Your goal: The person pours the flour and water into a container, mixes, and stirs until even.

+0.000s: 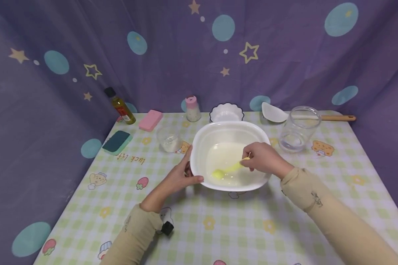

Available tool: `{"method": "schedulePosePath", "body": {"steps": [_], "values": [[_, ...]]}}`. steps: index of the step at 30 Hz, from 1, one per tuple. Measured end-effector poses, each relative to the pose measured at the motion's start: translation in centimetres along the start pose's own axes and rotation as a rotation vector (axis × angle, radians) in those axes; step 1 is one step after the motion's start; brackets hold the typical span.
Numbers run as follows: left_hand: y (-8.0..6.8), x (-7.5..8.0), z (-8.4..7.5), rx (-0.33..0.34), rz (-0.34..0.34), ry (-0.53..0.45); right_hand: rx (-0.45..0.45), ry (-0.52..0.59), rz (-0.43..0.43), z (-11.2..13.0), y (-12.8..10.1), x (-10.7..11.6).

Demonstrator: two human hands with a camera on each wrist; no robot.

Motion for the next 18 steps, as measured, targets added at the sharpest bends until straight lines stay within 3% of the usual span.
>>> {"method": "schedulePosePath", "body": {"steps": [11,18], "values": [[0.0,0.1,0.4,-0.017,-0.013,-0.001,-0.079,-0.056,-0.220,-0.7,1.8,1.9],[0.0,0.1,0.4,-0.007,-0.006,-0.005,-0.155,-0.057,-0.238,-2.9,1.1,3.9]]}}
Point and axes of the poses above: each hand's wrist, its own y-axis towards the middle knuckle, its own x-axis out of the back of the hand, z = x × y, the point moved 10 cm from there along y, towards the middle knuckle, and after that the axes turned 9 degrees about -x, right-handed, at the moved point
